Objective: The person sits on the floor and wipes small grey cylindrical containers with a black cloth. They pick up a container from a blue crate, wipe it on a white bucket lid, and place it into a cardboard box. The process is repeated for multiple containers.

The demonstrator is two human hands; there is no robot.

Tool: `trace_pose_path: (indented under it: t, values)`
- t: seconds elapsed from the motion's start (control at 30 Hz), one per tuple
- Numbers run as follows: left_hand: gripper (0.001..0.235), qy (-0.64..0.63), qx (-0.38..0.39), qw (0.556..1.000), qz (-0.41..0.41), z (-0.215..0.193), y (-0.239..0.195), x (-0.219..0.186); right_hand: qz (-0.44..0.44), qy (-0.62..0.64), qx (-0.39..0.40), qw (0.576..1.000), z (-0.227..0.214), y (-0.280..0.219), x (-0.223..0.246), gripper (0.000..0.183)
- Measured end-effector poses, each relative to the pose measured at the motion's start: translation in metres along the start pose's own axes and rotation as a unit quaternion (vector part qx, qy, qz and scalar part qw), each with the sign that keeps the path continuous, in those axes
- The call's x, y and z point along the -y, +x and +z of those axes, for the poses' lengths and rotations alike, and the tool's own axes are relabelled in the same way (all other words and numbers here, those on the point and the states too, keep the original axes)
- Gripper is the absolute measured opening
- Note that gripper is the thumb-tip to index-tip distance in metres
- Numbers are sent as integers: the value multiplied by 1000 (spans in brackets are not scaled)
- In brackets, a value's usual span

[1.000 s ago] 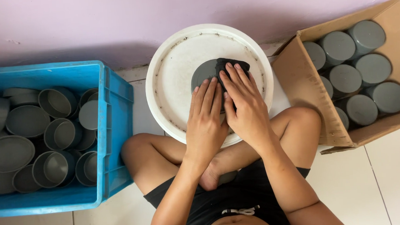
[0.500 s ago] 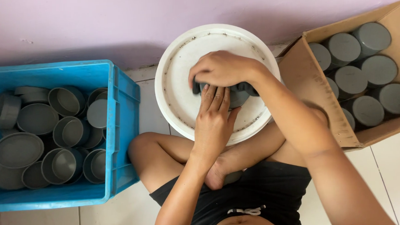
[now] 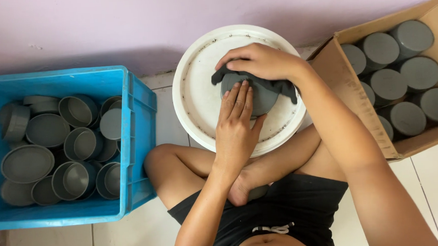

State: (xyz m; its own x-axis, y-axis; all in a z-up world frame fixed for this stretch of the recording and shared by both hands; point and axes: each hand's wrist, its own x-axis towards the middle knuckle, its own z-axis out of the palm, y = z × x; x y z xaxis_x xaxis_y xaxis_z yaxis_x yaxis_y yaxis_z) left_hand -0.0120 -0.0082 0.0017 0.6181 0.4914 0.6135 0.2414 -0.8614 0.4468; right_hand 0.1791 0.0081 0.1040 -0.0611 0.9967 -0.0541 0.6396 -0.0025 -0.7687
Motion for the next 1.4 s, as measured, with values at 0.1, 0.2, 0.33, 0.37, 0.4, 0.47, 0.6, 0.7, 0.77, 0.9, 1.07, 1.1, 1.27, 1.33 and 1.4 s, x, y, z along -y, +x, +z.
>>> trace_pose_path:
  t: [0.1,0.2,0.33,0.37,0.4,0.47,0.6,0.7,0.77,0.9,1.07,1.1,1.27,1.33,1.4]
  values:
    - [72,-7,3,1000,-3,-3,3,-3,-20,26,-111,993,19,-34,-25,45]
    - [72,8,1,1000,8,-3,3,-2,73,-130,-271,951,72,-71,-54,57]
    - [69,20,25,998,-47,-5,0,1,66,-198,-351,913,134,-117,2,65]
    - [75,-17,40,997,-61,-3,-2,3,12,-237,-367,899,142,-123,1,57]
    - [81,-52,53,994,-75,-2,-1,6,-45,-275,-382,881,149,-125,-1,52]
    - [99,-81,56,991,-93,-6,0,7,-81,-268,-361,890,148,-122,3,46]
    - [124,-164,51,977,-127,-18,5,4,-173,-256,-294,905,134,-110,2,38]
    - [132,-178,40,976,-120,-18,3,8,-183,-271,-235,915,117,-95,4,24]
    - [134,-185,31,974,-130,-11,0,13,-178,-267,-216,922,109,-84,7,25]
    - [138,-191,20,969,-157,-6,2,18,-153,-212,-157,952,92,-69,9,33]
    - [137,-180,-5,968,-176,-6,5,13,-143,-182,-174,957,87,-62,5,36]
    - [136,-175,-10,968,-178,-8,7,8,-143,-185,-180,956,86,-61,3,36]
    - [143,-160,-3,970,-183,-4,5,10,-128,-224,-194,947,73,-47,-8,42]
    - [150,-159,-2,970,-182,-6,6,7,-119,-259,-205,936,67,-38,-20,46]
    - [155,-144,9,972,-184,-8,7,6,-7,-263,-213,941,61,-29,-34,49]
